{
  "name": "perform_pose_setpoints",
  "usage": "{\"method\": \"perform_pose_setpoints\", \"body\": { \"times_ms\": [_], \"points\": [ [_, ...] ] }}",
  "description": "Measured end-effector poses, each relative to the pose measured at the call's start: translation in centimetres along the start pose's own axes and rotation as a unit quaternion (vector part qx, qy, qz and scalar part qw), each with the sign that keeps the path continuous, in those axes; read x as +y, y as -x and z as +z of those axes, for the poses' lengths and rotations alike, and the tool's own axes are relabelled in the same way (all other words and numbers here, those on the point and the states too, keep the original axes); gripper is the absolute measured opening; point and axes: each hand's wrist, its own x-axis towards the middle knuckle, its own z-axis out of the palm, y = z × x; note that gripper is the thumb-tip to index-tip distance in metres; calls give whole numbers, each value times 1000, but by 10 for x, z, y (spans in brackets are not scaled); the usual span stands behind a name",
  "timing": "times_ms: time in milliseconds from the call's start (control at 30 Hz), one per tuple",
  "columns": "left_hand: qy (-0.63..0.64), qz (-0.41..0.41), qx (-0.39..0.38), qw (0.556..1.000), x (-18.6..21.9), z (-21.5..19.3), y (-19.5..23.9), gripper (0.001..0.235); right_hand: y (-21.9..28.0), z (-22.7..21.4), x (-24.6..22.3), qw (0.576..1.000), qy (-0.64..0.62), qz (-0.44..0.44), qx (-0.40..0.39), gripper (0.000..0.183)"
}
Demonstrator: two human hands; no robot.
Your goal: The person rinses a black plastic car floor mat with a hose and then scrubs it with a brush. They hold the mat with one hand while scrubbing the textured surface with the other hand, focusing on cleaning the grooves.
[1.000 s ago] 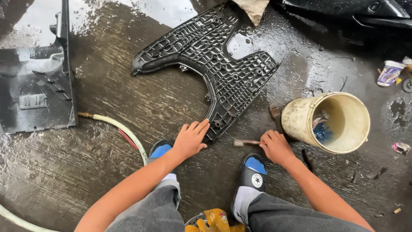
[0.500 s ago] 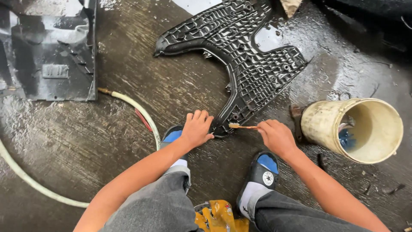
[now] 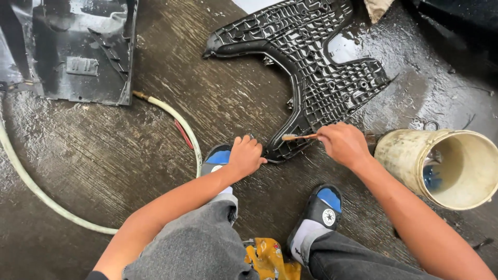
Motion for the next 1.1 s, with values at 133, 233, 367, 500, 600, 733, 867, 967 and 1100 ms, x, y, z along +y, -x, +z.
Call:
{"method": "perform_pose_setpoints", "body": {
  "times_ms": [133,233,367,500,600,733,867,967,1100],
  "points": [
    [16,-7,-29,999,0,10,0,43,-10,-1,-6,998,18,54,-34,16],
    [25,-20,-43,999,1,15,-2,40,-9,12,-33,996,51,49,-51,13],
    [31,-27,-41,998,0,11,-4,40,-12,20,-52,998,46,-2,-50,14],
    [29,-24,-49,998,1,12,-4,40,-15,33,-34,993,114,28,-13,11],
    [23,-28,-60,998,-1,12,-4,41,0,38,-77,996,81,-20,-28,14],
    [32,-24,-79,996,-1,-1,-4,41,3,68,-46,995,97,-12,3,14],
    [31,-15,-95,995,5,-24,-2,47,3,36,-53,993,103,64,13,13],
    [23,-16,-118,993,8,-45,-4,58,16,45,-67,996,85,29,5,13],
    [30,-24,-159,987,10,-55,-3,65,-3,-15,-70,997,51,55,10,13]
  ]
}}
